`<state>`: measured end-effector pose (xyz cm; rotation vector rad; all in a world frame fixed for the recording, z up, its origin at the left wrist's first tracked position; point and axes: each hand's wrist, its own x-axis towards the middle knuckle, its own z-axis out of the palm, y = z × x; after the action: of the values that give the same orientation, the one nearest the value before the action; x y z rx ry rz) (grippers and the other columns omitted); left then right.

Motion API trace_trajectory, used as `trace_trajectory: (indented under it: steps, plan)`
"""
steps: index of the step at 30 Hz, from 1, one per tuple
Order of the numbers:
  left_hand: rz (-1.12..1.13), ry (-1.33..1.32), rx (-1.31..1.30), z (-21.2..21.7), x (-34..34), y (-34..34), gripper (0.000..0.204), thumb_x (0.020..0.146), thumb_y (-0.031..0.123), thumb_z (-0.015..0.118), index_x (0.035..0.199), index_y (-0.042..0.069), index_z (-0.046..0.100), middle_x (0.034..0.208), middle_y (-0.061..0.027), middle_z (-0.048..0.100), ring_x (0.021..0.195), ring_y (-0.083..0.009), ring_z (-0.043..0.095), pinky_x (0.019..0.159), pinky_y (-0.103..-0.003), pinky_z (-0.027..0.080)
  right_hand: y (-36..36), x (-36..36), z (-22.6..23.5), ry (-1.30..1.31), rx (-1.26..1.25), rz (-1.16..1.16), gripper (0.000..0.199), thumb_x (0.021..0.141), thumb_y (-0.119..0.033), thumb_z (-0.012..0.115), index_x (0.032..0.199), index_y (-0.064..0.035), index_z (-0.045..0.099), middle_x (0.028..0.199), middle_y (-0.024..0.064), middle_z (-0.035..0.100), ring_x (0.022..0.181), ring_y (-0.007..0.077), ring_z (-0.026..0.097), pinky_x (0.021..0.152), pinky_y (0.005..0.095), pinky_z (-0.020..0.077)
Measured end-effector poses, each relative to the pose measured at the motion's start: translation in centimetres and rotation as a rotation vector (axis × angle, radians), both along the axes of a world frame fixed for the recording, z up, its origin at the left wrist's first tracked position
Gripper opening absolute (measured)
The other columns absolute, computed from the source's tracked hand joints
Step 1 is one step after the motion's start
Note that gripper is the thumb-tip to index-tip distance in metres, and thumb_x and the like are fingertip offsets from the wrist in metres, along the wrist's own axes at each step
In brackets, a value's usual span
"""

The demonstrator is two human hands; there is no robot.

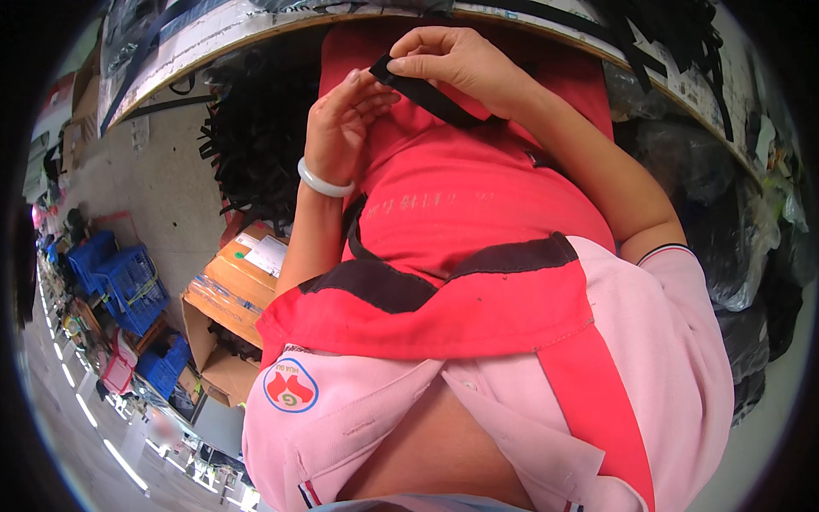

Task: Manually assemble plastic buckles and straps at a workbench.

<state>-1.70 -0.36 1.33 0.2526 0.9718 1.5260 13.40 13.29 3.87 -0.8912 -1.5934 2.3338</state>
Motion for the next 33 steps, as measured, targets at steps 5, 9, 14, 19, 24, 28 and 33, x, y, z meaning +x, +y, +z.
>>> trace_trajectory:
  steps: [5,9,14,19,24,28,33]
  plan:
    - [0.052,0.127,-0.045,-0.4,0.9,0.8,0.026,0.093,0.011,0.059,0.111,-0.008,0.061,0.096,-0.0161,0.069,0.086,-0.024,0.069,0.082,-0.032,0.055,-1.2,0.1,1.3,0.254,0.541,-0.088,0.011,0.089,-0.004,0.062,0.101,-0.0029,0.063,0.088,0.0009,0.061,0.072,0.0058,0.055,0.065,0.0194,0.0451]
    - [0.222,0.375,-0.019,-0.1,1.2,1.0,0.022,0.088,0.006,0.067,0.104,-0.008,0.066,0.089,-0.0116,0.07,0.079,-0.0179,0.068,0.076,-0.027,0.056,-1.3,0.0,4.6,0.129,0.503,-0.137,0.009,0.092,-0.007,0.061,0.1,-0.0022,0.061,0.077,0.0012,0.06,0.055,0.0044,0.052,0.048,0.0172,0.0417]
    - [0.276,0.558,0.083,1.0,2.2,0.9,0.018,0.086,0.005,0.069,0.102,-0.004,0.07,0.089,-0.0088,0.071,0.078,-0.0114,0.066,0.07,-0.022,0.054,-0.4,0.7,2.9,-0.159,0.304,0.032,0.017,0.089,-0.015,0.066,0.091,0.0,0.06,0.066,0.0012,0.06,0.049,0.0054,0.054,0.045,0.0182,0.0427]
    - [0.277,0.704,0.21,0.7,2.6,0.8,0.017,0.086,0.0,0.067,0.103,-0.003,0.069,0.092,-0.0073,0.069,0.079,-0.0114,0.066,0.07,-0.023,0.055,-1.1,0.1,1.9,-0.018,0.214,-0.101,0.018,0.091,-0.015,0.064,0.098,0.0002,0.058,0.07,0.0026,0.061,0.054,0.0066,0.058,0.05,0.0194,0.0488]
    - [0.196,0.648,0.276,0.0,1.9,0.0,0.016,0.087,-0.002,0.065,0.102,-0.002,0.069,0.091,-0.007,0.069,0.081,-0.0127,0.065,0.073,-0.023,0.054,0.2,0.7,1.6,-0.138,-0.021,0.085,0.023,0.095,-0.024,0.059,0.099,-0.0015,0.062,0.07,0.0006,0.06,0.053,0.0051,0.055,0.049,0.0168,0.0459]
    - [0.051,0.672,0.268,1.0,0.3,-1.6,0.016,0.086,-0.004,0.065,0.101,-0.004,0.069,0.092,-0.0067,0.068,0.086,-0.0117,0.062,0.079,-0.022,0.049,0.3,0.1,0.5,-0.105,-0.083,0.172,0.022,0.091,-0.026,0.064,0.091,-0.0044,0.064,0.068,-0.0022,0.057,0.049,0.0022,0.048,0.045,0.016,0.0392]
    - [-0.016,0.801,0.003,5.8,-6.5,-9.1,0.013,0.085,-0.005,0.062,0.095,-0.004,0.07,0.089,-0.0076,0.067,0.085,-0.0133,0.062,0.078,-0.023,0.048,1.9,-1.0,-0.3,-0.096,0.314,-0.12,0.019,0.094,-0.026,0.061,0.095,-0.0069,0.064,0.068,-0.0055,0.052,0.053,0.0012,0.044,0.048,0.0156,0.034]
